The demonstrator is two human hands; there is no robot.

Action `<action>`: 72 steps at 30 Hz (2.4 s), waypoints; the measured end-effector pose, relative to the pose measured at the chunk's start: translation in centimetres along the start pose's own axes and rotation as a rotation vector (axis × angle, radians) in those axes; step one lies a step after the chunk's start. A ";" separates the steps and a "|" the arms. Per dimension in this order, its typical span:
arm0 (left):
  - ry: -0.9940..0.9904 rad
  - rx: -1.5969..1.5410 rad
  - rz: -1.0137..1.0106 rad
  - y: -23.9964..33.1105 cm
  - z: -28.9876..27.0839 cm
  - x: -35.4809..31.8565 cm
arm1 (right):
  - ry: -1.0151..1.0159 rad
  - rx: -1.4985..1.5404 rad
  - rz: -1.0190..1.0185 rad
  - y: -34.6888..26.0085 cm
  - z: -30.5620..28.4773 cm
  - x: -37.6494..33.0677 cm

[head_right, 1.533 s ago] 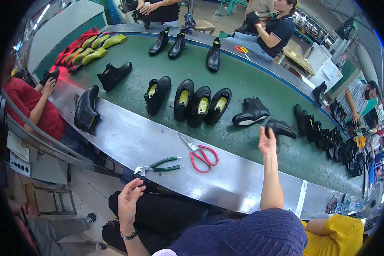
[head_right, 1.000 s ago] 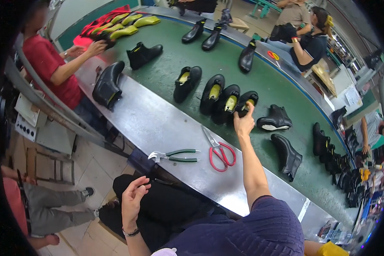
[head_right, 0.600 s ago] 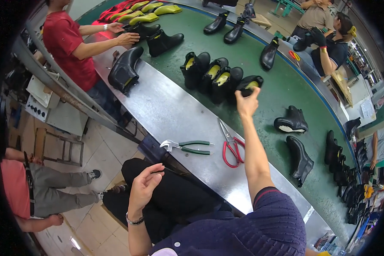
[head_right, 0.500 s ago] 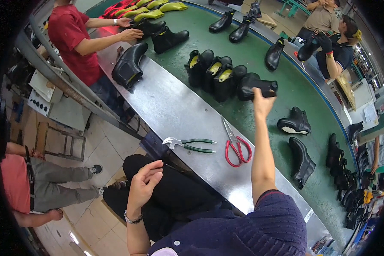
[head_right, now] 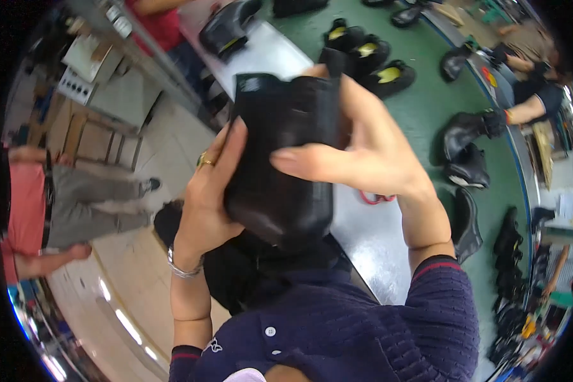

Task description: The worker is performing manual finishing or assembly tasks on black leather boots, including trimming and pulling materials using hand tools.

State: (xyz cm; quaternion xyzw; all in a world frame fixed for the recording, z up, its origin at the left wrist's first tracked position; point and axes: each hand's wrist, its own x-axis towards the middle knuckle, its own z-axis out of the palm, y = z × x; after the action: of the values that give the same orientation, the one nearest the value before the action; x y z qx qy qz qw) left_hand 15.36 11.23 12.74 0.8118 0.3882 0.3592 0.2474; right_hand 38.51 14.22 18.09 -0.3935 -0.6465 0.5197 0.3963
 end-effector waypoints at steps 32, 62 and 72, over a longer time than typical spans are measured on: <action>0.914 -1.041 -0.864 -2.7 -3.1 -27.3 | -0.064 -1.339 0.164 21.4 3.1 -4.1; 0.924 -0.681 -0.865 -12.7 -7.0 -16.8 | -0.951 -0.032 0.858 3.1 24.3 12.4; 1.049 -0.879 -0.817 -12.3 -7.3 -16.8 | -0.987 -0.390 0.402 4.5 22.9 10.9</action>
State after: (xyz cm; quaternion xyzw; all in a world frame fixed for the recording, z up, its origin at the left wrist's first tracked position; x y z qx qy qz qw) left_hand -3.25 5.66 2.30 0.1583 0.5435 0.6957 0.4422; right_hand 13.70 16.68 11.42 -0.2850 -0.7516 0.5783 -0.1395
